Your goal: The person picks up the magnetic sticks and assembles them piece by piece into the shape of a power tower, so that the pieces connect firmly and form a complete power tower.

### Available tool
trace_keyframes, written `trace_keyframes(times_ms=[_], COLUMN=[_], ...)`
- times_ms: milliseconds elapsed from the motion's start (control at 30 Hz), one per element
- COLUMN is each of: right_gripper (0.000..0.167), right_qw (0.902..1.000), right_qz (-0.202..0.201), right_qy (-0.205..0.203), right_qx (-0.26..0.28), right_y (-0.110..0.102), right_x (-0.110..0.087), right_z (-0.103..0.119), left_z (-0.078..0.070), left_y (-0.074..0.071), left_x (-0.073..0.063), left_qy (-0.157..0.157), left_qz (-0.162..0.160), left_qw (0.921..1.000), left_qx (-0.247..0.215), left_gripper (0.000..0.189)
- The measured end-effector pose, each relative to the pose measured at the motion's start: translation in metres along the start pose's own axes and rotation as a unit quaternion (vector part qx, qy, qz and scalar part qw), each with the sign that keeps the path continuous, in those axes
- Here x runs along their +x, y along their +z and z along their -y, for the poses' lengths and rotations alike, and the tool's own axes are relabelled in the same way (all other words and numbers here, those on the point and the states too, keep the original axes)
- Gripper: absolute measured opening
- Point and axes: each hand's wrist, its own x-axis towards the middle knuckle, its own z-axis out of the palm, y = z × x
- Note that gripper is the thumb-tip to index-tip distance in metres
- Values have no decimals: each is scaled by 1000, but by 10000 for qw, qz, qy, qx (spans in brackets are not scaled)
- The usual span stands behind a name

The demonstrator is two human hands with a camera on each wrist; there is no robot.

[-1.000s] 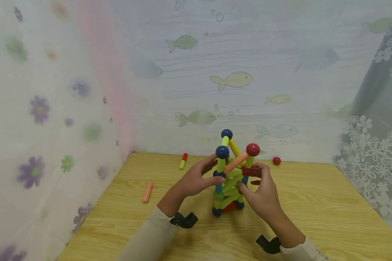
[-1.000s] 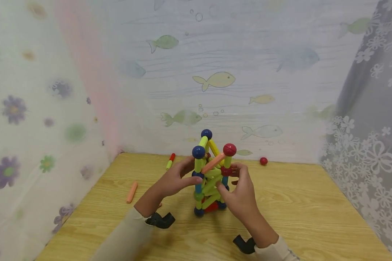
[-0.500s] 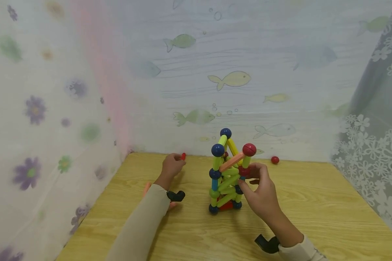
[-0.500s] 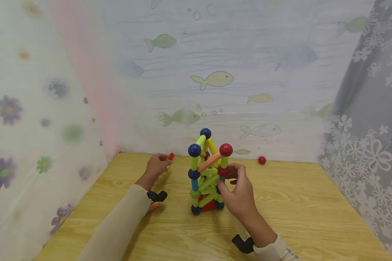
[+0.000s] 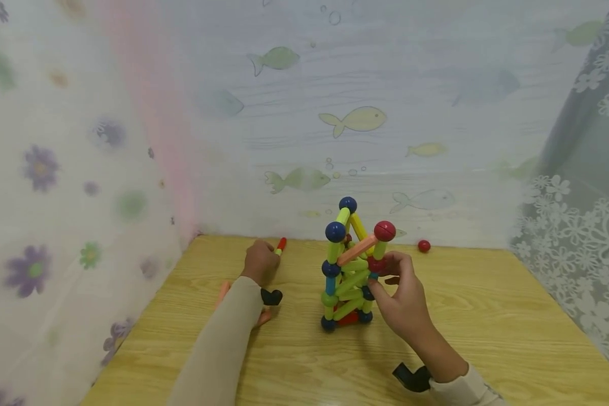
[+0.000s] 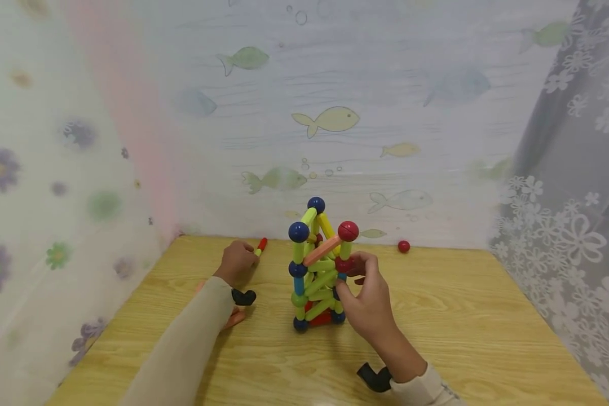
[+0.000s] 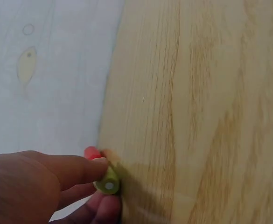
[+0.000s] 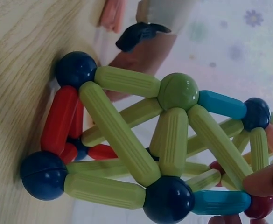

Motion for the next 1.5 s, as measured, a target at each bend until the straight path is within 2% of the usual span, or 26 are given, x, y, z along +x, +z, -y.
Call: trace_keyframes(times_ms=[67,133,267,433,500,567,667,767,867,933,1000,1100,1200,1300,1367,1433,1500], right_gripper=[51,51,52,53,52,51,49,50,52,53,54,55,56,56,55,55,54], right_qw=[10000,10000,10000,10000,10000,10000,10000,9999,9998,9998,9997,9997,9996,9996,9996,9997,9998], right_qz=[4,30,61,50,48,53,59,94,157,195,210,227,262,254,239,214,181], right_qy=[0,1,10,-5,-24,-32,-54,-16,67,99,112,117,130,140,139,120,79], right_qx=[-17,-36,-53,-71,-59,-54,-44,-64,-45,-17,-8,-18,-45,-59,-74,-85,-97], right_y=[0,0,0,-1,0,0,1,2,2,3,3,4,4,4,4,3,3], right_x=[0,0,1,1,1,1,1,1,1,1,1,0,0,-1,-1,-1,0], right_z=[0,1,1,1,1,0,-1,-1,-1,0,0,0,0,0,0,0,0], left_z=[3,5,4,1,0,0,3,8,13,15,17,17,11,-15,-41,-70,-98], left_y=[-3,-7,-17,-23,-25,-26,-26,-26,-26,-27,-29,-36,-45,-59,-71,-82,-90], left_x=[-2,-4,-16,-27,-33,-37,-43,-45,-47,-49,-50,-53,-55,-65,-75,-88,-102], left_qy=[67,148,139,262,437,513,574,463,531,694,768,735,831,1146,1476,1909,2467], left_qz=[267,527,1181,2041,2172,2204,2185,2222,2177,2088,1981,1746,1334,833,497,120,-232], left_qw=[9995,9979,9914,9703,9617,9575,9558,9577,9583,9578,9602,9710,9846,9899,9854,9745,9565], left_qx=[166,340,543,1271,1611,1791,1884,1770,1772,1851,1814,1456,768,-83,-684,-1171,-1542], left_gripper=[16,14,32,45,50,52,50,46,41,39,41,45,45,43,41,40,38])
